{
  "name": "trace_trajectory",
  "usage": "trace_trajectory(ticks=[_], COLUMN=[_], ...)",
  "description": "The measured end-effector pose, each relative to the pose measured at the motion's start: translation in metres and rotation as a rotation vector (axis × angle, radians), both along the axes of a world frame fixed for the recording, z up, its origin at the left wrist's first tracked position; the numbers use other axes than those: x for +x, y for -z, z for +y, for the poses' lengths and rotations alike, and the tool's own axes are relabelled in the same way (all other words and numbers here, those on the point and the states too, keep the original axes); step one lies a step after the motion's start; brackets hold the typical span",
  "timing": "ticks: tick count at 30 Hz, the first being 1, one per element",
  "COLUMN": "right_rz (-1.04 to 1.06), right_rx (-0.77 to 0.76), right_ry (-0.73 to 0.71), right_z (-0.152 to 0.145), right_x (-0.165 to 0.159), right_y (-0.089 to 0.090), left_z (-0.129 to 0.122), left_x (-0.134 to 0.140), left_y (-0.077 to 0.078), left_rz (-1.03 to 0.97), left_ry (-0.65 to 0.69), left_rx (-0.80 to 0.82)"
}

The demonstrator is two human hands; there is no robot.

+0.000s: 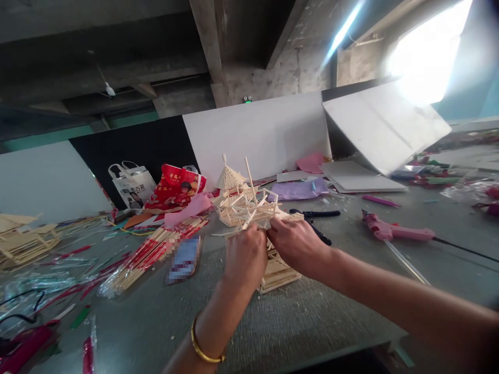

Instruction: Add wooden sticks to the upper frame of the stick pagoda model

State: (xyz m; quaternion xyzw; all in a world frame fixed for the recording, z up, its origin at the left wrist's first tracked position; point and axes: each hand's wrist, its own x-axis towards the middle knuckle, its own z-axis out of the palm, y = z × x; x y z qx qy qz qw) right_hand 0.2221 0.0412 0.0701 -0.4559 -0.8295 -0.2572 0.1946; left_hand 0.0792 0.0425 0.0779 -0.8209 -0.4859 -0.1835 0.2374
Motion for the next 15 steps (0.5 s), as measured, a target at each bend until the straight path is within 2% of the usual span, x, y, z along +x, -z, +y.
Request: trace_trajectory(ticks=[4,7,9,12,15], right_rz=[0.089,0.227,0.3,0.33,0.32], right_rx=[0.042,0.065,0.008,-0.102,-0.104], right_ry=[-0.049,-0.179,-0.229,-0.225,-0.194], right_z=[-0.031,-0.065,-0.084,-0.102,-0.106], right_x=[0.013,0.025,0.032,0.042,0.054], right_y=[0.006,0.019,0.03,0.048,0.067], left_z=[0.002,0.004,0.005,0.004,0.003], left_x=[-0.002,-0.001,0.0,0.0,-0.001], left_y=[0.0,0.001,0.002,0.001,-0.001], left_rz=[0.02,0.032,0.041,0.055,0.065], left_ry=[0.019,0.013,0.011,0.015,0.022], left_rx=[0.01,0.021,0.024,0.026,0.029])
